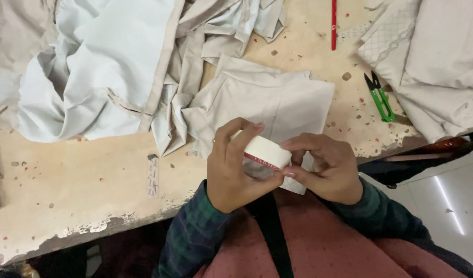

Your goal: Trimming loose threads from a garment, folding it, and applying tape for packaging.

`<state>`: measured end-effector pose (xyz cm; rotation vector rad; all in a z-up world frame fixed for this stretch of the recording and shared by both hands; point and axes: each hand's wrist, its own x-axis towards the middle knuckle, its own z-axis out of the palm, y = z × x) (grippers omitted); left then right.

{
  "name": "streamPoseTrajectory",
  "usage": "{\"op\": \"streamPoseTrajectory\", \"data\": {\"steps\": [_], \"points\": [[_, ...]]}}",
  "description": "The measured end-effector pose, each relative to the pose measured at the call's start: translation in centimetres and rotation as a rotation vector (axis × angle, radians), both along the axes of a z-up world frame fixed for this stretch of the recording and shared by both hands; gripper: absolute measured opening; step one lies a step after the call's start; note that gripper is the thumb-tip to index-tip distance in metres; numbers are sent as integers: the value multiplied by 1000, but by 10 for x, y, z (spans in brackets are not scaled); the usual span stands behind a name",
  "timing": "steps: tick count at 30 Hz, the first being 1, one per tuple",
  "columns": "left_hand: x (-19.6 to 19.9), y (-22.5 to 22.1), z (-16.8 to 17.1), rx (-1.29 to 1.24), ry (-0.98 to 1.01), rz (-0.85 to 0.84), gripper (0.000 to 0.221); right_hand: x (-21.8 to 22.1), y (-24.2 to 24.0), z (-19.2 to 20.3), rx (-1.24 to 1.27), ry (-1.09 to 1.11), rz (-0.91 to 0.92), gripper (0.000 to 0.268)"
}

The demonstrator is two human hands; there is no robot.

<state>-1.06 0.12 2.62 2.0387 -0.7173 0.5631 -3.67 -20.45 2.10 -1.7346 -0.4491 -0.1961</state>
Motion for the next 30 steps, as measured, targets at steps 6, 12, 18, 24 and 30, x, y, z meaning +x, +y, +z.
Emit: {"op": "streamPoseTrajectory", "data": {"steps": [6,12,18,24,30], "points": [[-7,-2,-4,17,-27,99,69,-5,5,-4,-115,-157,-59,33],[-10,0,-4,69,-69,153,59,-6,7,0,-138,-71,-7,17],[-11,0,-9,93,-58,169,60,-4,2,-12,-199,-61,-20,16],[-15,-1,-2,82,-2,132,64,-6,-1,-13,-80,-91,-26,29],[-15,1,-3,138,66,36,70,10,-8,9,-227,-101,54,13]]}}
